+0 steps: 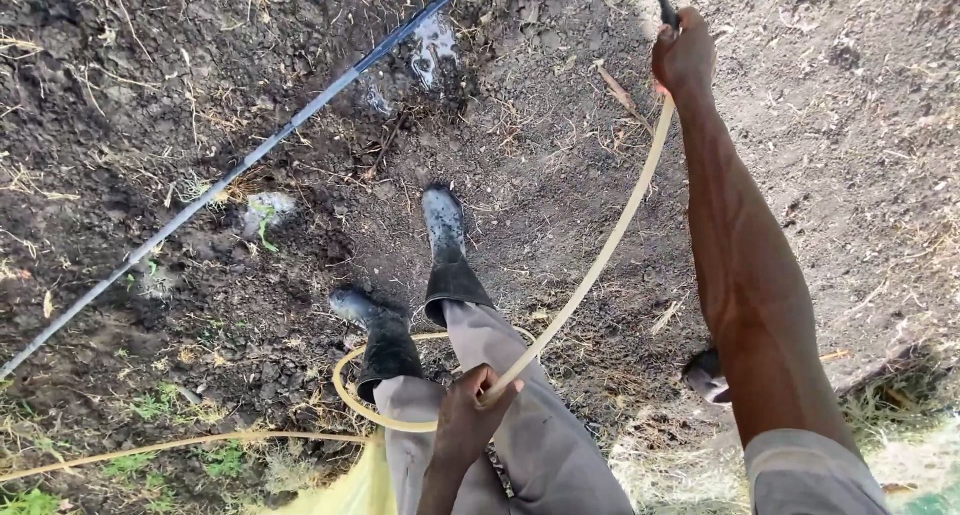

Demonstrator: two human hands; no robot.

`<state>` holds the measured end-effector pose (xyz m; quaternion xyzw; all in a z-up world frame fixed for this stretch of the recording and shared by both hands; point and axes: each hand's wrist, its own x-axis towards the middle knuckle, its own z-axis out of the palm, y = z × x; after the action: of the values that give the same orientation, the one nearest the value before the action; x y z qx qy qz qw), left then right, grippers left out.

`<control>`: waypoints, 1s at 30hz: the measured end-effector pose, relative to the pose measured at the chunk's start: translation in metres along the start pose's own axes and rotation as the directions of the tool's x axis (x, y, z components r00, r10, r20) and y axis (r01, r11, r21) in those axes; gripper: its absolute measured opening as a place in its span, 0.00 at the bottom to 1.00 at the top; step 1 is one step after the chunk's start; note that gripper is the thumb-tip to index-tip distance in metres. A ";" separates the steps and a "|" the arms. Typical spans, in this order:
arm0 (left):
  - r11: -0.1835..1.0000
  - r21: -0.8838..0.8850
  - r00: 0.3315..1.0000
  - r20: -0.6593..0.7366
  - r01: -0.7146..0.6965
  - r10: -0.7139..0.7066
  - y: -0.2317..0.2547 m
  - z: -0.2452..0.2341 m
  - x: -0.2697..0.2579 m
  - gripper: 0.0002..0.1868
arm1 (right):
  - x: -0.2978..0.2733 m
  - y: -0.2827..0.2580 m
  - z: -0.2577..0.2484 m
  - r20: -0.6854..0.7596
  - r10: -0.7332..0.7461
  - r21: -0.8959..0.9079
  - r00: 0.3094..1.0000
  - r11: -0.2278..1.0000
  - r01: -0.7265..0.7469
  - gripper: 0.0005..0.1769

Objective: Carrying an irrigation hose to a garden bed and manually clearing soil to position it near plants

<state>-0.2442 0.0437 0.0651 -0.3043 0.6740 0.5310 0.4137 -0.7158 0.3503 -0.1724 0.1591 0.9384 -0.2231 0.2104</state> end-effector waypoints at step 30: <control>0.986 -0.142 0.996 0.035 0.091 -0.087 0.088 -0.093 0.048 0.16 | -0.219 -0.122 0.083 0.308 0.399 0.892 0.863 0.194 -0.408 0.09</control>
<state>-0.3637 -0.0231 0.0721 -0.3554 0.6138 0.5633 0.4238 -0.5481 0.1616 -0.0946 0.4890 0.5538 -0.6609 0.1323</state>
